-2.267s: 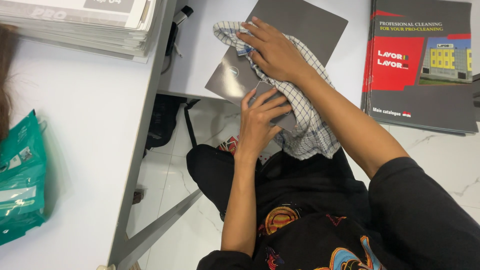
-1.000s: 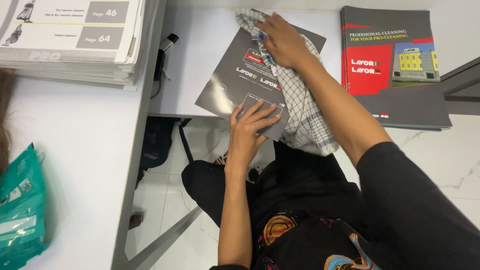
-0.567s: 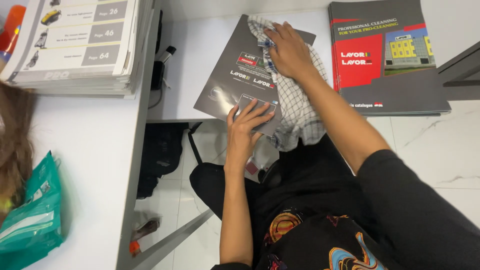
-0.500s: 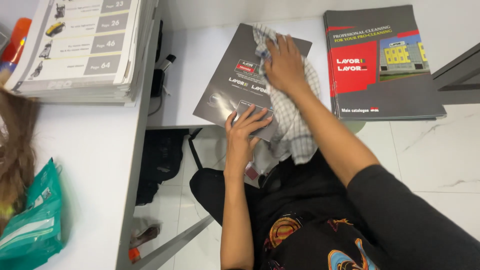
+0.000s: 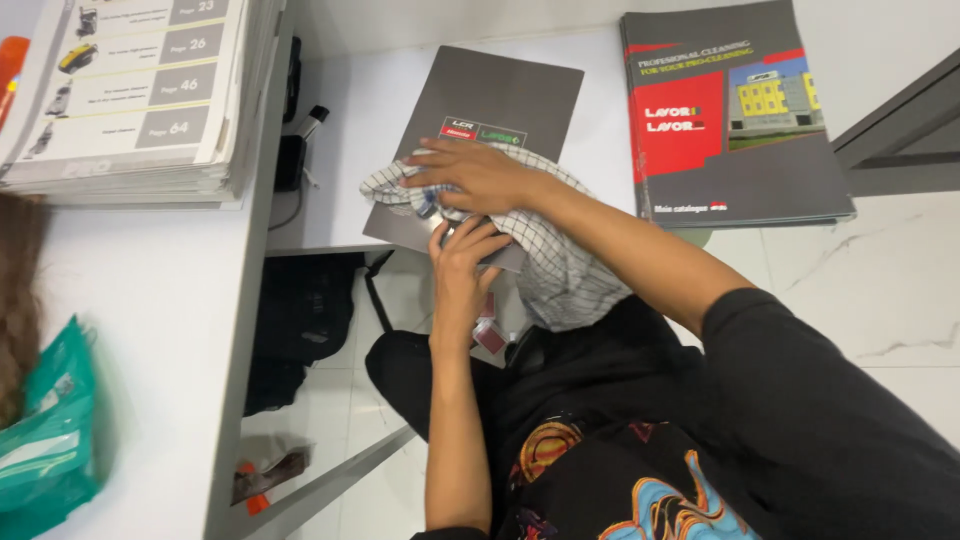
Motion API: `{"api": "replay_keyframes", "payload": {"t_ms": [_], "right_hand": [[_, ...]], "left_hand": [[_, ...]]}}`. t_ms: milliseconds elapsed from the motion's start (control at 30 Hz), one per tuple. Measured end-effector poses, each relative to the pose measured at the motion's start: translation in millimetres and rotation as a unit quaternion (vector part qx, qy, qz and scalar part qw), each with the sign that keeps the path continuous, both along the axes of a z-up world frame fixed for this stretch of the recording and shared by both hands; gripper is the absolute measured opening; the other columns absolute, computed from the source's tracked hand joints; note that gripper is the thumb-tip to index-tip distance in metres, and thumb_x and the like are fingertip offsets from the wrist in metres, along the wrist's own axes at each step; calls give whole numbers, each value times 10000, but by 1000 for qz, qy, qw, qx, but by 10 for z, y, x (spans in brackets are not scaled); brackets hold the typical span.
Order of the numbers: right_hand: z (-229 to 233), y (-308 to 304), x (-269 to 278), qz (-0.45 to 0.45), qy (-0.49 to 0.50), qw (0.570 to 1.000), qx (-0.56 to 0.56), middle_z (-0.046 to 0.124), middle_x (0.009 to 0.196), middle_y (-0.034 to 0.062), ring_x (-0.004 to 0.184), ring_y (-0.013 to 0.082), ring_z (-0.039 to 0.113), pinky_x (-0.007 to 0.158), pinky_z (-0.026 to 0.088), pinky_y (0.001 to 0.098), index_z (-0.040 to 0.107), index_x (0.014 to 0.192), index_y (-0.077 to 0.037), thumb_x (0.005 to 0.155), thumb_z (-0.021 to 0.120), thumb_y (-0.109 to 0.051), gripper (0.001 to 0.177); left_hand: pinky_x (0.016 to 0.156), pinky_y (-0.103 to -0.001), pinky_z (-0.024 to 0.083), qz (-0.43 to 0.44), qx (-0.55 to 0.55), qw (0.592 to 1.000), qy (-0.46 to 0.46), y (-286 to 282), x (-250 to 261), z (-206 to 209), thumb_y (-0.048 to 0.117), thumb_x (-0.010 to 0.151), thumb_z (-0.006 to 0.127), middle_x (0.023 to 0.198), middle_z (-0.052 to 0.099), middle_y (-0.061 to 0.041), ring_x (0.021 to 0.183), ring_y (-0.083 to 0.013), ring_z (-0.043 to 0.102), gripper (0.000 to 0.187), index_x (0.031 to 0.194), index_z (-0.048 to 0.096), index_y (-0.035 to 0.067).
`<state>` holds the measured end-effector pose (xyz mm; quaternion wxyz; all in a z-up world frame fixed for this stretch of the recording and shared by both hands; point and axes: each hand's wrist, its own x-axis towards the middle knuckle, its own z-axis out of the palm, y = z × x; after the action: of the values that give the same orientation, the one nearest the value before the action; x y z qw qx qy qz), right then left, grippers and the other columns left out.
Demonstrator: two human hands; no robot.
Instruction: Cleaning and wiping catalog covers with a cloth.
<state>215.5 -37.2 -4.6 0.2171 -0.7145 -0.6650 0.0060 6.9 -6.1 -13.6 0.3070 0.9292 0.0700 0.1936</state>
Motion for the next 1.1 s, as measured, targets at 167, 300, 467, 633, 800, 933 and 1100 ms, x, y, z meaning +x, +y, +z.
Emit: {"api": "replay_keyframes", "payload": {"t_ms": [167, 300, 467, 633, 800, 933, 1100], "right_hand": [[-297, 92, 1037, -273, -10, 962, 14, 411, 1605, 163, 1489, 436, 316, 1208, 279, 547, 503, 1518, -153, 976, 588, -334, 578], [-299, 138, 488, -182, -67, 980, 48, 419, 1607, 170, 1483, 441, 326, 1201, 281, 555, 518, 1514, -151, 974, 583, -325, 572], [-192, 58, 751, -86, 19, 996, 24, 468, 1563, 172, 1484, 406, 377, 1233, 297, 537, 509, 1554, -173, 1003, 595, -327, 580], [-215, -118, 505, -234, -40, 963, 126, 492, 1546, 196, 1450, 450, 377, 1176, 317, 554, 567, 1472, -128, 990, 610, -256, 501], [-138, -479, 129, -68, 6, 994, 87, 569, 1524, 125, 1486, 384, 417, 1207, 315, 552, 683, 1364, -209, 934, 561, -139, 452], [-193, -496, 217, -284, 17, 947, 148, 558, 1497, 177, 1430, 395, 434, 1193, 367, 530, 651, 1380, -122, 947, 587, -195, 444], [-62, -834, -598, -219, 72, 965, 127, 555, 1499, 124, 1439, 379, 405, 1149, 315, 552, 678, 1347, -172, 927, 585, -177, 431]], "left_hand": [[1210, -499, 226, -41, -28, 995, -83, -80, -89, 225, -21, 718, 825, 1359, 695, -8, 1403, -233, 535, 518, 1198, 776, 168], [1201, -498, 233, -17, -30, 997, -62, -111, -41, 183, -5, 672, 824, 1338, 701, -5, 1375, -233, 535, 533, 1171, 779, 175], [1205, -511, 208, -30, -34, 997, -62, -139, -82, 295, -23, 683, 815, 1355, 687, -35, 1390, -252, 523, 549, 1201, 769, 155], [1222, -509, 208, -25, -44, 997, -66, -52, -14, 227, -12, 712, 801, 1325, 707, -19, 1394, -237, 536, 492, 1168, 780, 171], [1229, -519, 197, -27, -30, 997, -73, -53, -17, 55, -4, 758, 780, 1314, 703, -18, 1396, -249, 534, 428, 1148, 768, 172], [1228, -527, 183, -36, -46, 994, -92, -145, -46, 205, -54, 812, 704, 1329, 711, -25, 1400, -267, 533, 439, 1191, 770, 156], [1254, -500, 229, -5, -31, 995, -92, -96, -43, 32, -57, 817, 707, 1108, 779, -21, 1338, -285, 619, 304, 1071, 760, 101]]}}
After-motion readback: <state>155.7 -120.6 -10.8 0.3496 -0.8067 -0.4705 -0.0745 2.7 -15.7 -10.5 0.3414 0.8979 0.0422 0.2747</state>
